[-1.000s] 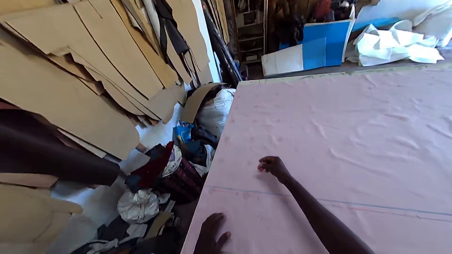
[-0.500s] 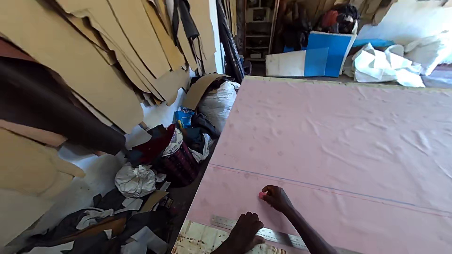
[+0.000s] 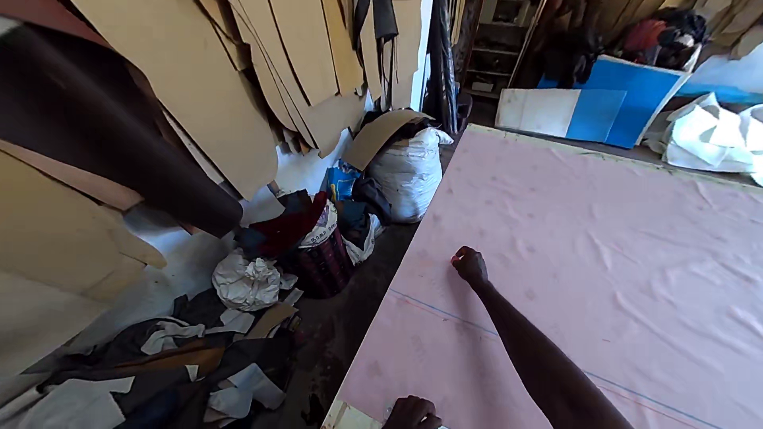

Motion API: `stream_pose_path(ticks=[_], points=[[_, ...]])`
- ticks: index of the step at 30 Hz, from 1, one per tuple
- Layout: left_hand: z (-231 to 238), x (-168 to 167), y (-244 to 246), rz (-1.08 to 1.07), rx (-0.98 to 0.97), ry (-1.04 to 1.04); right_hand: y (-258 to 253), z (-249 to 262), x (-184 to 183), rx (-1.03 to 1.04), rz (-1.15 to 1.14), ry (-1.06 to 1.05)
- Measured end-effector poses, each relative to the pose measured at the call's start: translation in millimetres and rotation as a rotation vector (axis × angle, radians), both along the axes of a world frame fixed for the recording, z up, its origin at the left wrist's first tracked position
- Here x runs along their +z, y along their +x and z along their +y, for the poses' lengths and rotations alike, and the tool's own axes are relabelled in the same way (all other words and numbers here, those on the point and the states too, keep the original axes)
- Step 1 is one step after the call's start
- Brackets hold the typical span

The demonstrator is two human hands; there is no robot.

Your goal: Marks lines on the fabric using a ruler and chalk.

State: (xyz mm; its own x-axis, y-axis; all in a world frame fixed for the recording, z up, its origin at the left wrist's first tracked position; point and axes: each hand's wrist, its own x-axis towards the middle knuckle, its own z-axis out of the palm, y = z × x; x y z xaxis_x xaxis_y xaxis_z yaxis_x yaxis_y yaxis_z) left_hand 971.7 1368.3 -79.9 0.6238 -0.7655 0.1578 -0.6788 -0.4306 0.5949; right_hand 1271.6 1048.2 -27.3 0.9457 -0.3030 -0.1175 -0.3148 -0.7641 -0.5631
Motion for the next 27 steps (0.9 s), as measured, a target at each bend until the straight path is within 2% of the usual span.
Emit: stream_pose_path(ticks=[4, 8, 11, 14, 17, 19, 23, 27], points=[[0.3, 3.0, 2.8, 0.033, 0.014, 0.01, -26.8, 10.0, 17.7, 0.144, 0.177, 0.138], [1.1, 0.6, 4.5, 0.041, -0.003, 0.003, -39.2, 21.2, 7.4, 0.232, 0.049, 0.066], [1.8, 1.9, 8.0, 0.072, -0.012, 0.0, -48.9, 10.6, 13.1, 0.294, 0.112, 0.017], [1.6, 1.7, 7.8, 0.072, -0.001, 0.011, -48.8, -9.9, 9.8, 0.231, 0.038, -0.024], [1.1, 2.4, 5.7, 0.055, -0.003, 0.002, -47.5, -24.4, 10.3, 0.226, -0.044, 0.094], [2.0, 2.3, 6.7, 0.056, -0.004, 0.003, -61.3, -18.9, 11.2, 0.319, -0.045, 0.133], [1.2, 0.7, 3.0, 0.037, 0.002, 0.01, -118.3, 1.0, 0.2, 0.367, -0.071, 0.024], [1.2, 0.2, 2.5, 0.01, 0.005, 0.019, -120.0, -10.7, -5.8, 0.367, -0.122, -0.004]])
